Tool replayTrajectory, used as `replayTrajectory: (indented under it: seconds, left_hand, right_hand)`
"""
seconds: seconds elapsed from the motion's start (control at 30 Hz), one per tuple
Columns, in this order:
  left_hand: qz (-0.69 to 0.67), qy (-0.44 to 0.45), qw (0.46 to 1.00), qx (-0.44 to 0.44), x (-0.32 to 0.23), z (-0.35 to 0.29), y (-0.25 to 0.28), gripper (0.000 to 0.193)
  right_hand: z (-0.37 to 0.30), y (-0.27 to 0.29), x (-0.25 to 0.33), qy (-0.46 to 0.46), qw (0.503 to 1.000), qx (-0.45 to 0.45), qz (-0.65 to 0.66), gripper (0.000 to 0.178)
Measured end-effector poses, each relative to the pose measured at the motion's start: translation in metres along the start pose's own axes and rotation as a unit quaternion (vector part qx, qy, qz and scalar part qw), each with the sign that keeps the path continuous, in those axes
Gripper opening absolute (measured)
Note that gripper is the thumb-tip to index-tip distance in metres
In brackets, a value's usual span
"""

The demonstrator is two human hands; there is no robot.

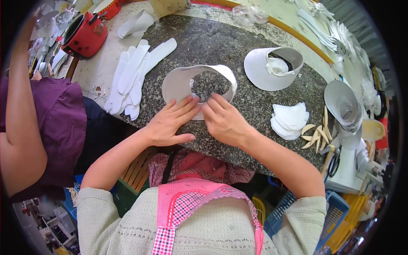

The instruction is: The person assembles shoe uppers by inserting lining pieces into the shoe structures, pressing and tucking the edges by hand and with a wooden stick, and tapping the parts with a hammer.

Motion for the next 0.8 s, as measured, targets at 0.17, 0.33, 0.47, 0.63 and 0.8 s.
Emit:
replayTrajectory:
  seconds: [0.17,0.33,0.47,0.63,0.8]
  left_hand:
    - [-0.267,0.036,0.962,-0.032,-0.013,-0.004,0.028,0.041]
    - [0.086,-0.153,0.98,-0.096,-0.057,0.036,0.053,0.046]
    - [0.072,-0.167,0.977,-0.114,-0.055,0.033,0.041,0.042]
    - [0.02,-0.199,0.972,-0.122,-0.063,0.041,0.039,0.049]
    - [-0.047,-0.164,0.975,-0.14,-0.056,0.049,0.039,0.046]
  right_hand:
    - [-0.015,0.018,-0.038,0.009,0.996,-0.01,-0.088,0.012]
    - [-0.023,0.053,-0.062,-0.043,0.992,-0.096,-0.067,0.017]
    - [-0.055,0.068,-0.059,-0.216,0.949,-0.185,0.139,0.025]
    - [-0.126,0.014,-0.063,-0.537,0.742,-0.164,0.366,0.033]
    - [-0.116,-0.012,-0.063,-0.537,0.635,-0.153,0.534,0.039]
Point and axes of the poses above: each hand's wrist, its own z-axis towards the middle knuckle, its own y-axis out of the back of the hand, x = y × z, the point moved 9 cm from there along z, towards the middle knuckle, and after that the axes turned 7 degrees about -y, right-handed, at the moved point
